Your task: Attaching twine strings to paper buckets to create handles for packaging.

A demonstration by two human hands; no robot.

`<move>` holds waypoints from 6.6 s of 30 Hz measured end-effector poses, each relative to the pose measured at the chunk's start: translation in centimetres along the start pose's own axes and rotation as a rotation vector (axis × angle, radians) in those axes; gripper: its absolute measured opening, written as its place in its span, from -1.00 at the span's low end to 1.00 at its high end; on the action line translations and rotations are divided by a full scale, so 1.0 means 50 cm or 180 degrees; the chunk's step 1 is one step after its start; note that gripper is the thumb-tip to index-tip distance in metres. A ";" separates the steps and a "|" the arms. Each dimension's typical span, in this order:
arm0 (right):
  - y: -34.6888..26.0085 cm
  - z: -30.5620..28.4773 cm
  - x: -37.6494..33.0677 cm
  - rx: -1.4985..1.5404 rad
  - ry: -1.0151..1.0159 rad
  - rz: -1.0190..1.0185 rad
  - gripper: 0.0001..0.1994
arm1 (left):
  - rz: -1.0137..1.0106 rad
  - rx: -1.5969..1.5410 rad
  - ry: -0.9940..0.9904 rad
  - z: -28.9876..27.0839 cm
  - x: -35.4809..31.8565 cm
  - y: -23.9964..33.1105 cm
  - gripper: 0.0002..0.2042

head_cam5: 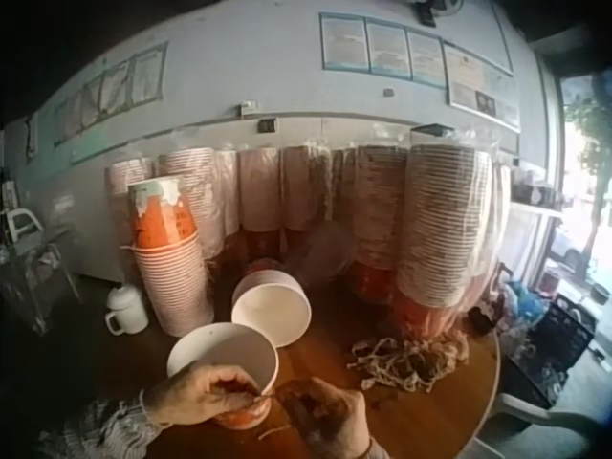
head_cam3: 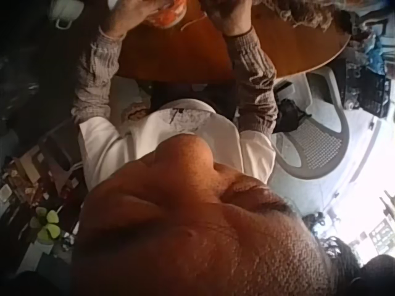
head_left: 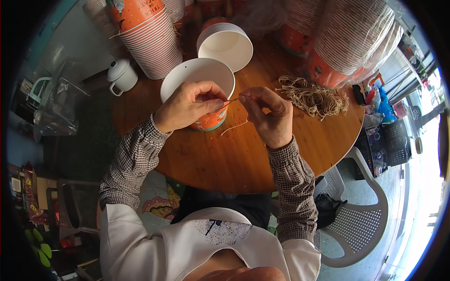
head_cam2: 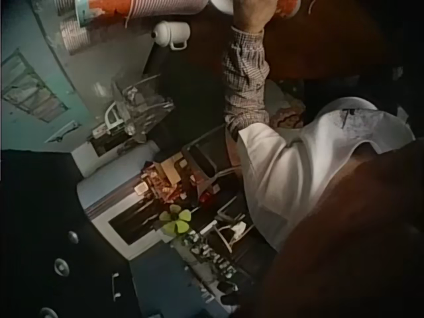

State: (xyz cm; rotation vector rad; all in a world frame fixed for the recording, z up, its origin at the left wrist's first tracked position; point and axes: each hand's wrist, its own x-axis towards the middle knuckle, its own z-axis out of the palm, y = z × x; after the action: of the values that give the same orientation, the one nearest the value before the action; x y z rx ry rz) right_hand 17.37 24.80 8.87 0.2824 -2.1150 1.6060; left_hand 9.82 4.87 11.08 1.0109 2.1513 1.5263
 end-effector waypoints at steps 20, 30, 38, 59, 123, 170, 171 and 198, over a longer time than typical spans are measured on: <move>-0.033 -0.030 0.006 -0.1498 0.0112 -0.0960 -0.90 | -0.0318 -0.0257 -0.0180 0.010 0.006 0.022 -0.92; -0.055 -0.056 0.018 -0.1466 0.0407 -0.1029 -0.93 | -0.0176 -0.0224 -0.0147 0.007 0.001 0.016 -0.94; -0.058 -0.016 0.022 -0.0703 -0.0473 -0.0857 -0.91 | -0.0071 -0.0451 0.0093 0.016 0.008 0.034 -0.86; -0.006 0.016 0.003 0.1489 -0.0549 0.1232 -0.84 | -0.0259 -0.0699 0.0221 0.018 0.001 0.039 -0.83; 0.032 0.023 -0.036 0.1028 0.0560 0.0300 -0.95 | 0.0755 0.1119 0.0492 0.044 0.006 0.026 -0.97; -0.077 -0.096 0.014 -0.2684 0.1119 -0.2172 -0.74 | 0.1309 0.2588 0.1104 0.075 -0.032 -0.007 -0.93; -0.078 -0.100 0.014 -0.2732 0.1134 -0.2168 -0.74 | 0.1310 0.2587 0.1105 0.079 -0.033 -0.004 -0.93; -0.016 -0.205 -0.013 -0.2952 -0.0550 0.0282 -0.76 | 0.2018 0.3823 0.0506 -0.122 -0.072 -0.053 -0.86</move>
State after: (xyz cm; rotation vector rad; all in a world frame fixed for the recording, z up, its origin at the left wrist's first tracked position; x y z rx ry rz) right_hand 20.71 34.23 11.36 0.0089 -2.7649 0.5068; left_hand 7.66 -2.35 10.48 2.1058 3.0552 0.2657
